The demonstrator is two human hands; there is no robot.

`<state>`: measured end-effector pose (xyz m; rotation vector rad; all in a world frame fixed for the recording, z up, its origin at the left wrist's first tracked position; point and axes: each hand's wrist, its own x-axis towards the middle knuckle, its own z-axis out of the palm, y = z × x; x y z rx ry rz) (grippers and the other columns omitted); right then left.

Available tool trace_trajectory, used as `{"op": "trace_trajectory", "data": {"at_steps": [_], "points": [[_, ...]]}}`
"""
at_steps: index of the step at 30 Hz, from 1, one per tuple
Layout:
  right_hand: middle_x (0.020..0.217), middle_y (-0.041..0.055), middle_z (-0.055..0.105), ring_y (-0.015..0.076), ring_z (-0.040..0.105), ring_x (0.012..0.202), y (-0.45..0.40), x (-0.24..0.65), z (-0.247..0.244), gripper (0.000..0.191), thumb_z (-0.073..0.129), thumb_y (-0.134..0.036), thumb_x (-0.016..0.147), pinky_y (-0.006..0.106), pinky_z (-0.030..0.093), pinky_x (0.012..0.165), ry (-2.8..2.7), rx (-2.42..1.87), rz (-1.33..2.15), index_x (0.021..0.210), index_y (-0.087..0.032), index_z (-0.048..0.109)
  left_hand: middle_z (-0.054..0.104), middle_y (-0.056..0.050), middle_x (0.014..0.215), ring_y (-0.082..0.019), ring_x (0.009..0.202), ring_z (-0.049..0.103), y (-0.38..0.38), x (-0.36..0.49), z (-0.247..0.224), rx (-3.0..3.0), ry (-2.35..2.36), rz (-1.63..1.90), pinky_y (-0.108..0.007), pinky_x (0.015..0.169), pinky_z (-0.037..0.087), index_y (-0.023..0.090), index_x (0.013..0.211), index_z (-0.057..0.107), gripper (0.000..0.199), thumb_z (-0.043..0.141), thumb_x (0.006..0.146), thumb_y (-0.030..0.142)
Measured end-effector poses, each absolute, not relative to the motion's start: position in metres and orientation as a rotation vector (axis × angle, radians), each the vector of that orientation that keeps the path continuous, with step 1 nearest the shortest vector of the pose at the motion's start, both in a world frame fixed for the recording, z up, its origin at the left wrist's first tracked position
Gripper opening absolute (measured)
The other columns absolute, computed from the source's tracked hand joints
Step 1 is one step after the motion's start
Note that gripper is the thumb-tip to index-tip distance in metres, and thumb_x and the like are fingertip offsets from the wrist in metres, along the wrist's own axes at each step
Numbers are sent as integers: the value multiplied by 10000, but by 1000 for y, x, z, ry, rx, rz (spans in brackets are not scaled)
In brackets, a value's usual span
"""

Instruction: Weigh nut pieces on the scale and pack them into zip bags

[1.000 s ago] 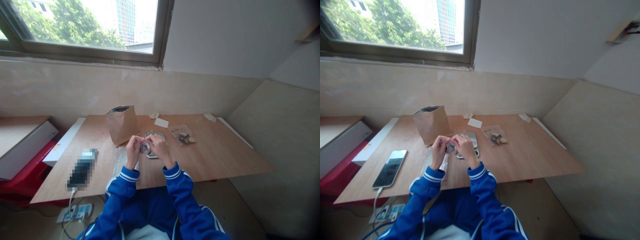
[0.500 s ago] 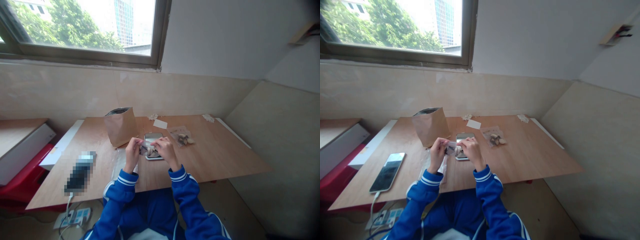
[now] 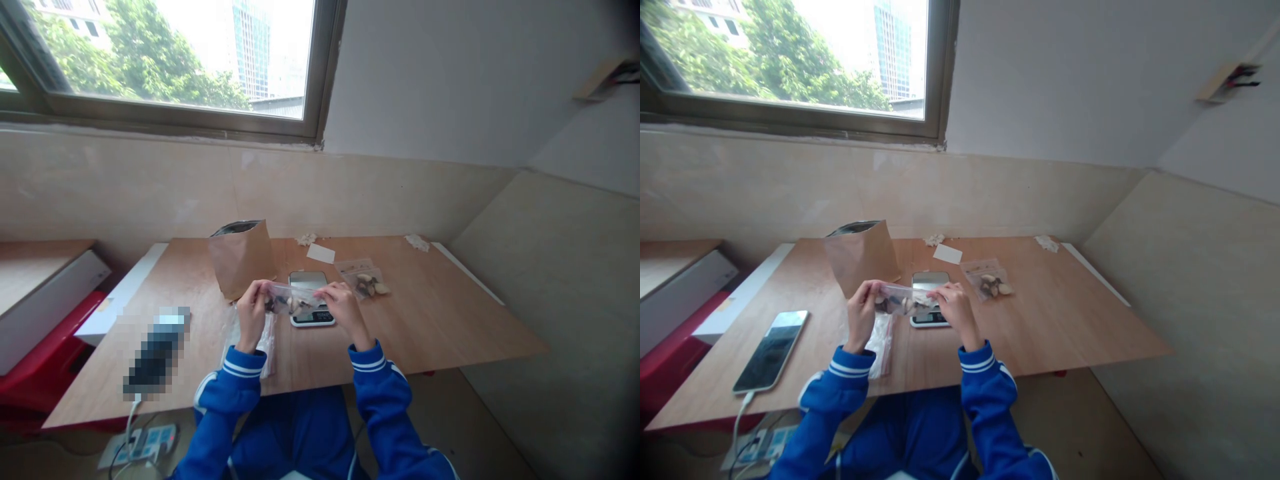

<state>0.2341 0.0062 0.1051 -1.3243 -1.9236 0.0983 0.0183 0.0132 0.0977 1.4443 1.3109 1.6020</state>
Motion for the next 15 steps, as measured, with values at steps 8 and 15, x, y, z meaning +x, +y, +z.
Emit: {"op": "trace_trajectory", "data": {"at_steps": [8, 15], "points": [[714, 59, 723, 206, 667, 725, 3, 247, 93, 348, 624, -490, 836, 316, 508, 710, -1438, -1213, 655, 692, -186, 716, 631, -16, 625, -132, 562, 565, 17, 32, 88, 1142, 1037, 1518, -244, 546, 461, 155, 723, 661, 397, 549, 858, 511], [478, -11, 559, 137, 513, 457, 15, 331, 68, 498, 621, -652, 740, 261, 438, 516, -987, -1360, 562, 706, -157, 660, 703, -77, 1059, -232, 1044, 615, 31, -1, 115, 1732, 1377, 1533, -368, 936, 444, 198, 988, 703, 329, 455, 930, 407]]}}
